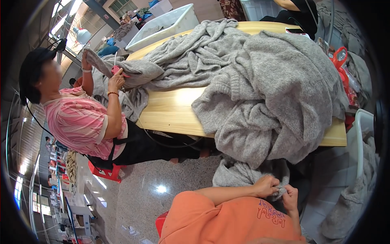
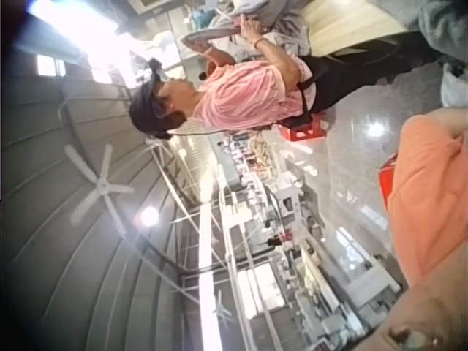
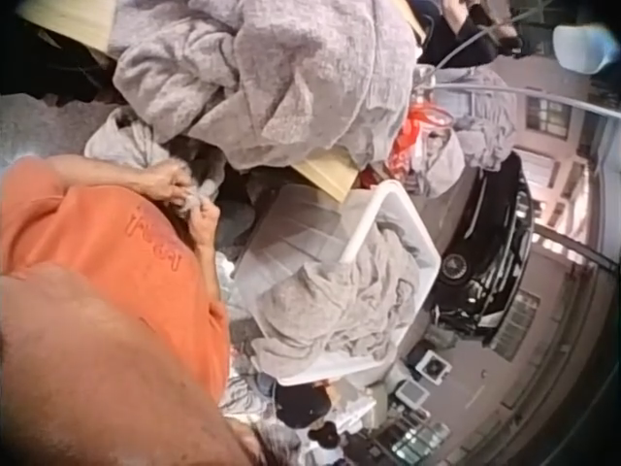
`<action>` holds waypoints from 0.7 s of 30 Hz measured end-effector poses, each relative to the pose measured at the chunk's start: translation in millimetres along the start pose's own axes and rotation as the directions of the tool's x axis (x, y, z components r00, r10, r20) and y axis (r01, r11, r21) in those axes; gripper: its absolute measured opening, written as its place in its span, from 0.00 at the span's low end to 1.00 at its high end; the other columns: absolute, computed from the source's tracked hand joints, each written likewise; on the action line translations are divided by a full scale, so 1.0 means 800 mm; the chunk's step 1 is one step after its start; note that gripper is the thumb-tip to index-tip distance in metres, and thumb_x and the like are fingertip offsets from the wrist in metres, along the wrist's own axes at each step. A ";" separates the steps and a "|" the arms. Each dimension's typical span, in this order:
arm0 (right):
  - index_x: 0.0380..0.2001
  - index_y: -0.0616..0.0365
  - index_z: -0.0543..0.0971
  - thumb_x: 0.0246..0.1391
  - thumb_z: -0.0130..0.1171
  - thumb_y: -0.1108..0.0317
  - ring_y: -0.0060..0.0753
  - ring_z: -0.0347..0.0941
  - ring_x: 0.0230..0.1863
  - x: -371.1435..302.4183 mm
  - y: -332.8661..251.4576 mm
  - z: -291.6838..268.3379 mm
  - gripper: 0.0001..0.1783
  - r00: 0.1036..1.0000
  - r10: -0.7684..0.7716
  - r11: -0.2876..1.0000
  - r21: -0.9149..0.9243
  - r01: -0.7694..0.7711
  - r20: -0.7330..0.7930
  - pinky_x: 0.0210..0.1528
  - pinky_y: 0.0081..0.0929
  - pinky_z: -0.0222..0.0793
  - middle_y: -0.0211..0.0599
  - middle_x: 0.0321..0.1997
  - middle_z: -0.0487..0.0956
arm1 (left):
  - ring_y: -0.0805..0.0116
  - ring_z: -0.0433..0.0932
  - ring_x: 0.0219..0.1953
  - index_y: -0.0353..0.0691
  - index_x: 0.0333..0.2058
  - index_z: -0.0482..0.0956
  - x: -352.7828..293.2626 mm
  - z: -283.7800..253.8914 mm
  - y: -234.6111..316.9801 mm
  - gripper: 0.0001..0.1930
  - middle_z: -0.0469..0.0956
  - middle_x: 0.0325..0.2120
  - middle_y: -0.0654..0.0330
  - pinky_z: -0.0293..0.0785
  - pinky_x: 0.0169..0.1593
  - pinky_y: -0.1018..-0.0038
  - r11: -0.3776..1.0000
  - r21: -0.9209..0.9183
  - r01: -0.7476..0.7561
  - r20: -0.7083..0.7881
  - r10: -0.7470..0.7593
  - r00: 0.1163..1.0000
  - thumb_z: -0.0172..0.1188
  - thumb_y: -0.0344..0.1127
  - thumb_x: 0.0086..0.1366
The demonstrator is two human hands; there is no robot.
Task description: Inspecting grey blankets and picking off loose threads or debris by hand.
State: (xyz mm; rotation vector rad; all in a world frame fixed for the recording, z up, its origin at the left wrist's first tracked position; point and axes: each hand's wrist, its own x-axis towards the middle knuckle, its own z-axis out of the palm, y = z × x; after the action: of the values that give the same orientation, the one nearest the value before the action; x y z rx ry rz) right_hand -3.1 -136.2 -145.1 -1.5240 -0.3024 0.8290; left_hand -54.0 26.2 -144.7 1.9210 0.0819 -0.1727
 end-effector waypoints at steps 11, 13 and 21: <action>0.20 0.64 0.73 0.37 0.40 0.82 0.12 0.59 0.19 -0.012 0.023 0.021 0.10 0.963 -0.125 0.992 0.001 0.129 -0.239 0.17 0.15 0.54 0.23 0.15 0.67 | 0.49 0.69 0.21 0.35 0.18 0.67 -0.009 0.011 0.005 0.11 0.68 0.15 0.48 0.63 0.24 0.61 0.993 0.116 -0.024 -0.106 0.036 0.994 0.56 0.35 0.47; 0.20 0.65 0.74 0.37 0.41 0.81 0.14 0.62 0.17 -0.009 0.018 0.029 0.09 0.949 -0.166 0.986 -0.021 0.167 -0.267 0.17 0.16 0.57 0.24 0.15 0.70 | 0.51 0.70 0.19 0.35 0.18 0.68 -0.011 0.010 -0.004 0.11 0.69 0.14 0.48 0.63 0.23 0.63 0.990 0.137 0.004 -0.141 0.015 0.990 0.56 0.36 0.49; 0.13 0.62 0.65 0.33 0.48 0.76 0.46 0.65 0.18 -0.016 0.003 0.032 0.03 0.804 -0.546 0.732 -0.600 0.322 -0.235 0.19 0.34 0.60 0.45 0.16 0.67 | 0.66 0.68 0.14 0.33 0.17 0.70 -0.008 0.022 -0.003 0.07 0.68 0.12 0.49 0.62 0.21 0.71 0.983 -0.128 0.129 -0.180 -0.151 0.972 0.52 0.31 0.48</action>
State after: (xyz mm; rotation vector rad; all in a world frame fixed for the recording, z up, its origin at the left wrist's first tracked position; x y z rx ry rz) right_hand -29.4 -125.2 -141.2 -1.9871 -0.6064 0.0147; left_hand -62.2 10.6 -151.7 1.8122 0.3491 -0.0771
